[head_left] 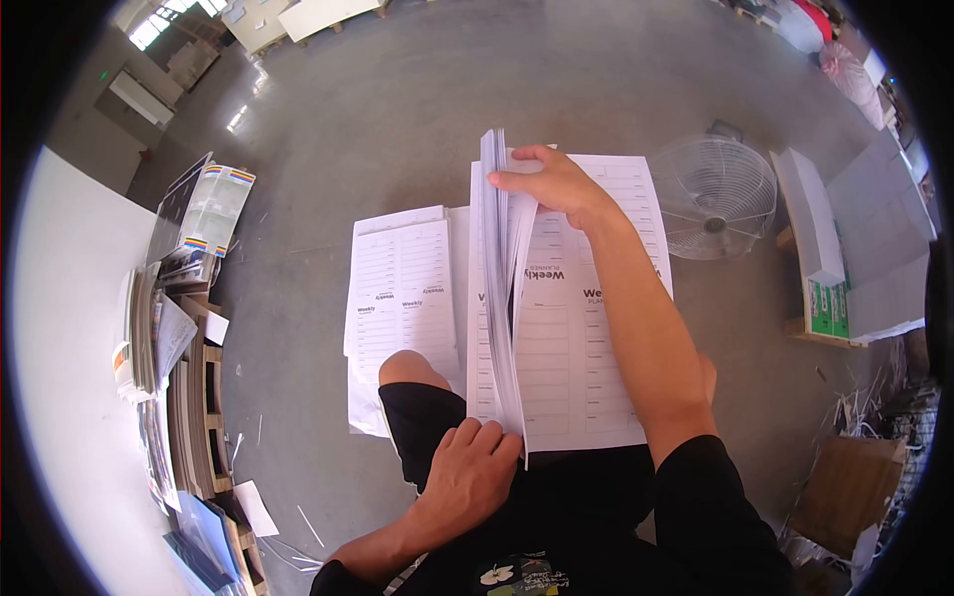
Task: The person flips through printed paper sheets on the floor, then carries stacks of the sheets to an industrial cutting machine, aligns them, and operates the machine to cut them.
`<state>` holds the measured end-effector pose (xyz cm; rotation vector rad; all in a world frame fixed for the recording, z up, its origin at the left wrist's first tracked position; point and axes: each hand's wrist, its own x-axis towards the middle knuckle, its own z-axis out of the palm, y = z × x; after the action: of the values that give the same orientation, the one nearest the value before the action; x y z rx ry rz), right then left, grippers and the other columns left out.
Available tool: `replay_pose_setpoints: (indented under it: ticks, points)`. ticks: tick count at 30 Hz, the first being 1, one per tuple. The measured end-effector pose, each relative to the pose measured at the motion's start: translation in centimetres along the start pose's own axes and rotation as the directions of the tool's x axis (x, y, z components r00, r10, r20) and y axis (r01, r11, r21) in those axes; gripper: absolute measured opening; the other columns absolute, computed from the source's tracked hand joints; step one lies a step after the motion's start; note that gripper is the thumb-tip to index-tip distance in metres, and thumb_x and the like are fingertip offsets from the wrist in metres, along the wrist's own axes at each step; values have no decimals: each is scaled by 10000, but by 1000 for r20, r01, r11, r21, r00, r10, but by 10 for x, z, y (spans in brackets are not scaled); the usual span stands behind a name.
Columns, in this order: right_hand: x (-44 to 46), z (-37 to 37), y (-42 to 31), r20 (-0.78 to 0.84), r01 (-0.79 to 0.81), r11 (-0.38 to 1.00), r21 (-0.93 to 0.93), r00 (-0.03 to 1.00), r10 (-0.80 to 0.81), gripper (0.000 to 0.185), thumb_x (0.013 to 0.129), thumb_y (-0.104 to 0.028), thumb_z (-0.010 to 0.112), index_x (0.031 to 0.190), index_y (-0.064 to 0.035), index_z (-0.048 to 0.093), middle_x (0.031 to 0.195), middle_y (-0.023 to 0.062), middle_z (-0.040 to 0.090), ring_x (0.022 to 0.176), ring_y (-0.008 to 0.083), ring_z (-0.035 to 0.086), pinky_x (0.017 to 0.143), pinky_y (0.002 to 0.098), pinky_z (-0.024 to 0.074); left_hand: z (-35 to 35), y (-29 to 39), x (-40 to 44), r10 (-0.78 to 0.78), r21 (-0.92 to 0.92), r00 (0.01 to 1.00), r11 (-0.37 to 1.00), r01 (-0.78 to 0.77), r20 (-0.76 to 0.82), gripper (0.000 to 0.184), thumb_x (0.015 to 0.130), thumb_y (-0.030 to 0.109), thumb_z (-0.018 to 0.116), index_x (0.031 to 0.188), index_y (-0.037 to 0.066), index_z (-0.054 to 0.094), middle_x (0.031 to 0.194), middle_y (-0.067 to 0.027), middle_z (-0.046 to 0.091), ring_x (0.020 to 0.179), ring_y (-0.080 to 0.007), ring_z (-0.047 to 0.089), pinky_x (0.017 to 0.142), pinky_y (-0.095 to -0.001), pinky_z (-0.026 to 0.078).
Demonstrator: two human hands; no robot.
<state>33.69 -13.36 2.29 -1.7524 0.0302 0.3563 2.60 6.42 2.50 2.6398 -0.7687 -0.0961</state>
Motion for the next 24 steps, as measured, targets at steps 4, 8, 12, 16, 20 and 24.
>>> replay_pose_setpoints:
  ticks: [4,8,12,16,20,24]
  points:
    - [0,0,0,3,9,1000,-9,1000,-9,891,829,-414,873,1521,-18,474,1379,214,632,1233,313,653,1007,430,527,0,0,0,-3,5,1000,1000,3,3,158,799,86,726,909,90,613,874,-69,529,859,-258,555,738,-394,455]
    - [0,-1,1,17,13,1000,7,1000,-14,890,833,-417,872,1521,-18,473,1384,214,629,1239,311,650,999,427,530,1,-1,0,-1,0,1000,1000,1,-8,157,798,86,726,906,89,613,872,-71,529,857,-259,555,737,-392,456]
    - [-2,-5,-2,59,15,1000,1,998,-15,814,869,-323,816,1531,-9,459,1416,205,609,1257,304,632,1015,419,523,2,-2,-2,-8,-12,1000,1000,8,-17,174,783,82,736,905,84,613,870,-73,530,854,-261,556,734,-398,460]
    - [3,0,4,-20,16,1000,2,1000,-15,725,902,-149,662,1583,-64,426,1498,210,545,1313,301,585,1050,418,495,3,-5,-3,-17,-82,999,997,13,-51,163,791,49,720,908,64,608,844,-92,519,817,-295,551,716,-415,469]
    - [-5,-3,1,-24,55,995,-82,998,-57,700,908,-136,599,1592,-158,454,1534,198,515,1345,297,551,1055,420,472,4,-14,-8,-50,-254,989,967,14,-136,106,850,32,677,902,32,585,826,-135,515,777,-344,543,699,-445,468]
    - [-8,-8,-4,61,-63,987,-145,995,73,616,920,-189,598,1534,-206,542,1498,154,554,1313,285,555,1034,420,461,-1,-27,-21,-227,-533,963,838,116,-147,147,940,54,633,866,-4,520,830,-199,515,774,-404,546,685,-487,442]
